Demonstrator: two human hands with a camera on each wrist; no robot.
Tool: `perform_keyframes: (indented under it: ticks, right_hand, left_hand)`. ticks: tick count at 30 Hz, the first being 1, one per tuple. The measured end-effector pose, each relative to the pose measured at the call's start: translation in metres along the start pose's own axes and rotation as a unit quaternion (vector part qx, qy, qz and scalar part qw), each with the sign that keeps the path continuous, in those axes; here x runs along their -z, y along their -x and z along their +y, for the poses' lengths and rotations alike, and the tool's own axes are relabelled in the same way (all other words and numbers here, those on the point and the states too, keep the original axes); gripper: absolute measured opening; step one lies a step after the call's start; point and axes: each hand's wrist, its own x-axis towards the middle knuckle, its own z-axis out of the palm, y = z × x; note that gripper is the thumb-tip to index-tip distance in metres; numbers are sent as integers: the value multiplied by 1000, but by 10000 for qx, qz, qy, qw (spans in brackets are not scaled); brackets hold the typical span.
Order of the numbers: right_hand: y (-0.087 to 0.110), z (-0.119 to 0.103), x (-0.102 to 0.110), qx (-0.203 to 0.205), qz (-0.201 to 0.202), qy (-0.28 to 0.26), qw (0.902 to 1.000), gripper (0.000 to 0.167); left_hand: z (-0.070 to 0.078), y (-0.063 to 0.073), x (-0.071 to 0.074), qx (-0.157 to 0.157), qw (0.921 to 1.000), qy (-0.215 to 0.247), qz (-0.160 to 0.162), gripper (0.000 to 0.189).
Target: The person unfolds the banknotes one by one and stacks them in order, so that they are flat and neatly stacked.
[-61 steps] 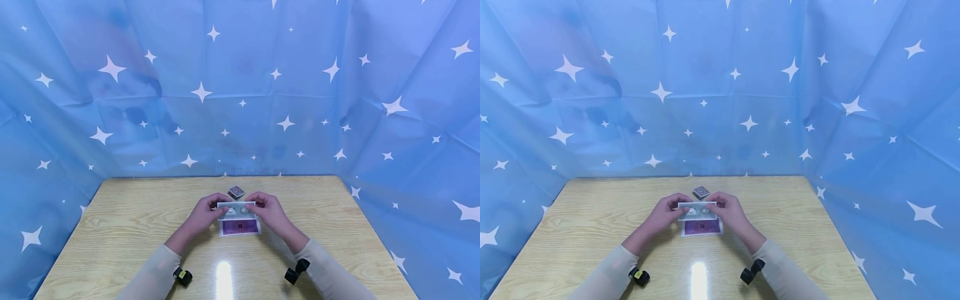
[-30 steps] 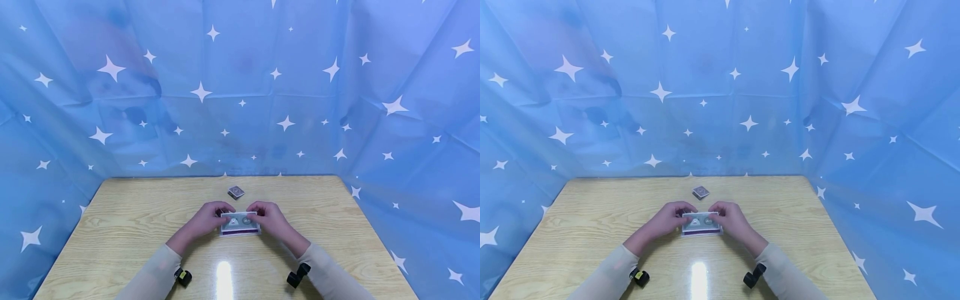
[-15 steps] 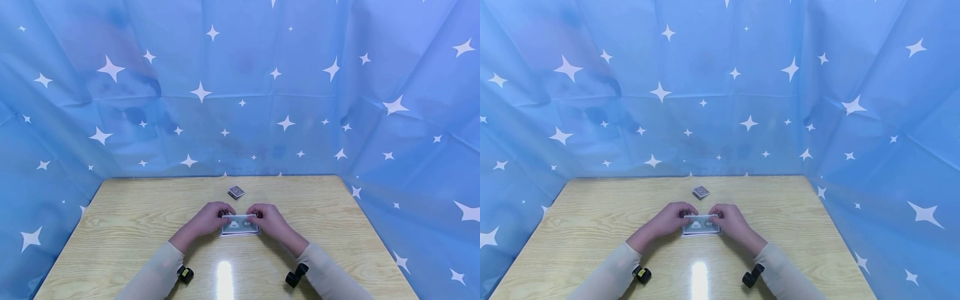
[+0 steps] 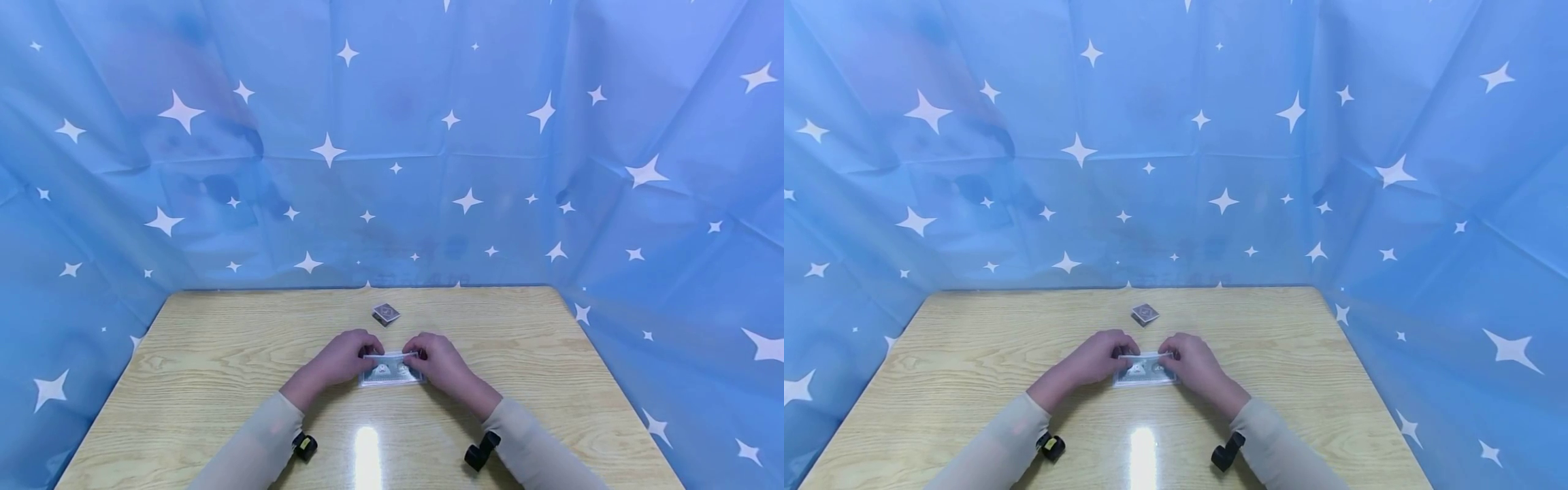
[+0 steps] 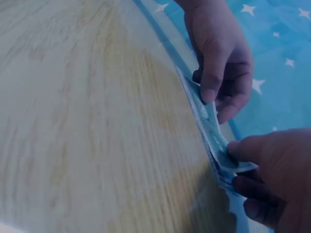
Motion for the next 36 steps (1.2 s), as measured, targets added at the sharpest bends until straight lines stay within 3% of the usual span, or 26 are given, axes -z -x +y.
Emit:
perform_keyframes:
  ticks: [9, 22, 31, 36]
  right_hand:
    - [0, 3, -4, -66, -1, 460, 9989, 6]
    - [0, 4, -6, -23, 142, 356, 9993, 9]
    - [-1, 2, 0, -215, 201, 205, 9994, 7]
    - [-4, -2, 0, -353, 312, 101, 9988, 6]
  left_hand:
    - [2, 1, 0, -64, 9996, -288, -2, 15]
    - [3, 3, 2, -28, 9997, -221, -32, 16]
    - [5, 3, 6, -13, 10000, -67, 3, 19]
    - [6, 2, 9, 124, 9996, 100, 250, 17]
